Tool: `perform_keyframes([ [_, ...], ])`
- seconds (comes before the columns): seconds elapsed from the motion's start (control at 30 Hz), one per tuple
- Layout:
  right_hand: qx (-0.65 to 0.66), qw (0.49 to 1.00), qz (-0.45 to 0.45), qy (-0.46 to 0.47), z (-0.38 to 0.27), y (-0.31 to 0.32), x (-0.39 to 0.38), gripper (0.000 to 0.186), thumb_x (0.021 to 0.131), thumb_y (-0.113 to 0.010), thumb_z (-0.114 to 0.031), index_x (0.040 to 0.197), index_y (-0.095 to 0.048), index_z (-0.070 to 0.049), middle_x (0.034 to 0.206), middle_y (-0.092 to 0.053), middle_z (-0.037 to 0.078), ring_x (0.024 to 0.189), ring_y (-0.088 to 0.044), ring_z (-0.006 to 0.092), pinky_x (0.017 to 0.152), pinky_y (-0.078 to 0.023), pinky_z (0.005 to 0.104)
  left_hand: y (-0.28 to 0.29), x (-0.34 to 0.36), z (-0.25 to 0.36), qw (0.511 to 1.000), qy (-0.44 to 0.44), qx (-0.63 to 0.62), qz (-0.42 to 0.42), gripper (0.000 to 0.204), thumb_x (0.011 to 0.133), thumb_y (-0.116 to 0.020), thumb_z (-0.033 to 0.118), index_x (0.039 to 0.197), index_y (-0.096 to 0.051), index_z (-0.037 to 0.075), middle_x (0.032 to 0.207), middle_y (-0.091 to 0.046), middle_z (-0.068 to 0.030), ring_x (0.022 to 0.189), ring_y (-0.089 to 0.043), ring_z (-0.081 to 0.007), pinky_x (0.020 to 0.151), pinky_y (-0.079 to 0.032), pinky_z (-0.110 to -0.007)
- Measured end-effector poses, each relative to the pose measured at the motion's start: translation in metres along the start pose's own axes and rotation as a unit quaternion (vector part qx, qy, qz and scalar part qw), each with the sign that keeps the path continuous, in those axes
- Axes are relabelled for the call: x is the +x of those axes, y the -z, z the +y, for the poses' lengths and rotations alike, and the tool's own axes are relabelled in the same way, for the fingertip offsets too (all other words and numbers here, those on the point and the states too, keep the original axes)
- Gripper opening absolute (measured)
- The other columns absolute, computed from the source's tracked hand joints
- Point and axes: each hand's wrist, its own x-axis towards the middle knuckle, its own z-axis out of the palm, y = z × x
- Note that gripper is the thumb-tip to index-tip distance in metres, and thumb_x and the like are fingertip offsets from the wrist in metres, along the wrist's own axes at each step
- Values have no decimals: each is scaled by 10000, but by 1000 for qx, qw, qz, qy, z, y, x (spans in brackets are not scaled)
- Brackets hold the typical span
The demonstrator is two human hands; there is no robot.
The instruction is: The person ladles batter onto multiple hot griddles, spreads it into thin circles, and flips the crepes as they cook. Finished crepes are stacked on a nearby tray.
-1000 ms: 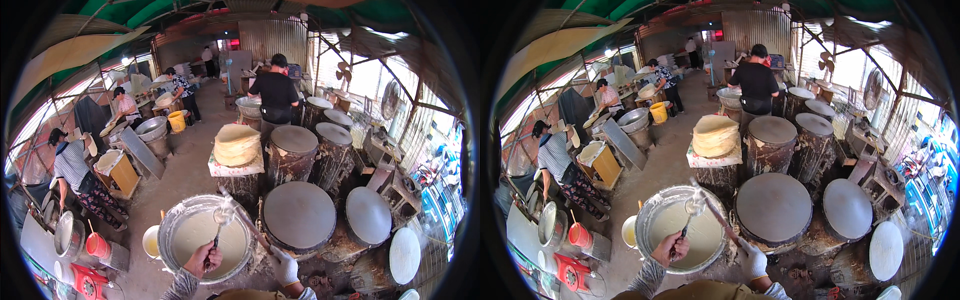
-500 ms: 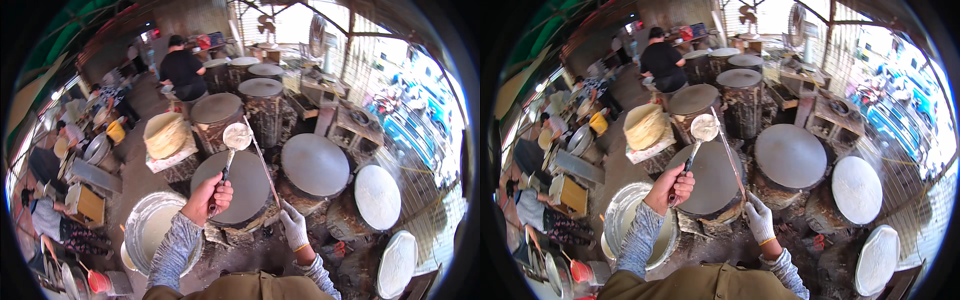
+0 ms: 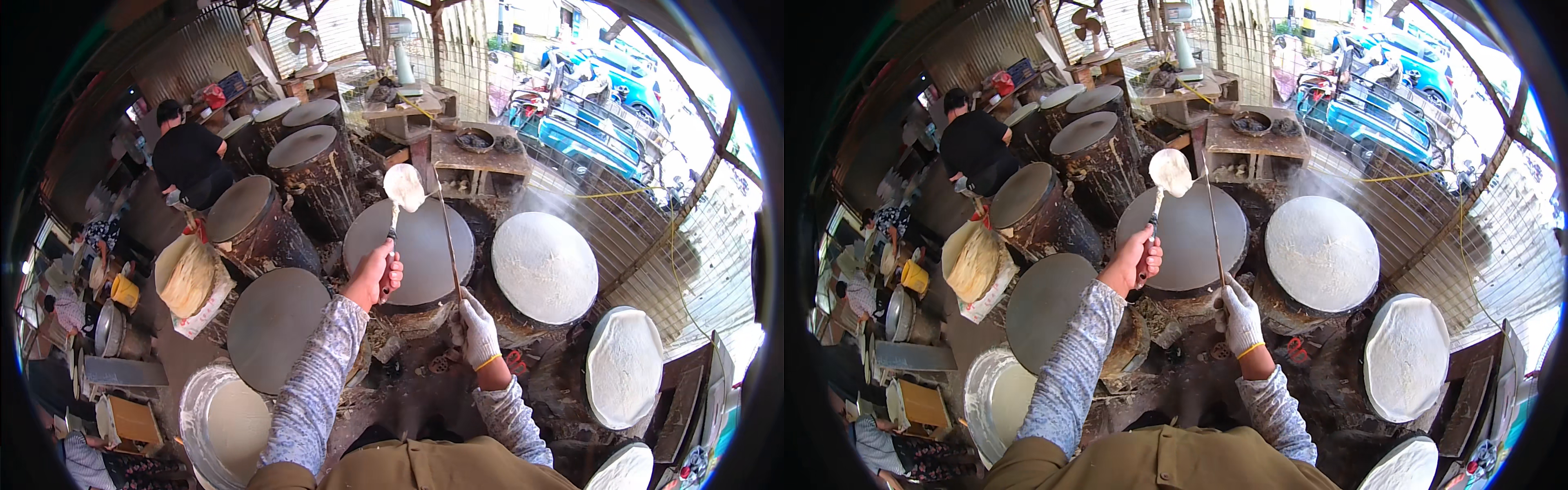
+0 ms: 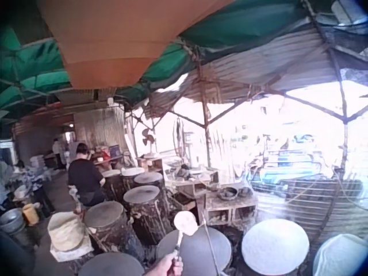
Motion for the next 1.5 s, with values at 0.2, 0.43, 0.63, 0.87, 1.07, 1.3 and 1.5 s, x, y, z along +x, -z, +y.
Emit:
perform_keyframes([
  [0.2, 6, 998, 62, -11, 24, 35, 16, 423, 1000, -541, -244, 1414, -489, -171, 722, -521, -18, 512, -443, 69, 418, -348, 206, -6, 74, -55, 960, -121, 225, 117, 331, 949, -545, 373, 767, -499, 100, 609, -514, -20, 503, -511, -136, 455, -412, -297],
  [0.43, -477, 822, 187, 248, 78, 24, 31, 471, 892, -572, -124, 1354, -521, -49, 856, -649, 222, 810, -640, 388, 759, -510, 456, 23, 96, -66, 715, -334, 537, 298, 324, 879, -624, 364, 872, -662, 43, 801, -694, -139, 788, -660, -366, 690, -495, -473],
  [0.63, -676, 700, 160, 169, 84, -15, 53, 604, 880, -567, -117, 1453, -377, -93, 1017, -570, 244, 776, -656, 408, 650, -539, 480, 58, 91, -18, 677, -410, 516, 329, 323, 855, -683, 310, 972, -664, 9, 835, -702, -120, 815, -666, -325, 729, -508, -443],
  [0.87, -764, 602, 178, 151, 42, 22, 85, 550, 890, -527, -102, 1426, -403, -84, 986, -558, 236, 751, -664, 413, 628, -541, 494, 39, 18, 56, 942, -298, 156, 9, 314, 1047, -418, 322, 941, -542, 54, 641, -492, 2, 458, -446, -97, 419, -370, -250],
  [1.07, -551, 799, 147, 191, 34, 10, 176, 385, 882, -544, -186, 1245, -607, -75, 831, -677, 241, 705, -679, 386, 626, -530, 452, 62, -27, 43, 965, -91, -92, -228, 406, 1030, -420, 458, 867, -487, 92, 593, -347, 46, 441, -347, -75, 411, -339, -222],
  [1.3, -520, 812, 152, 217, 38, -22, 119, 413, 907, -541, -195, 1289, -587, -43, 988, -663, 280, 920, -668, 409, 780, -531, 438, 94, -91, 22, 915, -60, -259, -303, 353, 1049, -406, 392, 901, -422, 71, 645, -357, 15, 494, -376, -91, 456, -372, -241],
  [1.5, -475, 842, 173, 188, 82, -26, 125, 402, 921, -546, -198, 1272, -594, -9, 1092, -664, 257, 1042, -661, 356, 893, -507, 382, 92, -117, -1, 883, 34, -380, -274, 345, 1047, -419, 380, 887, -400, 75, 679, -337, 10, 528, -355, -91, 479, -364, -240],
])
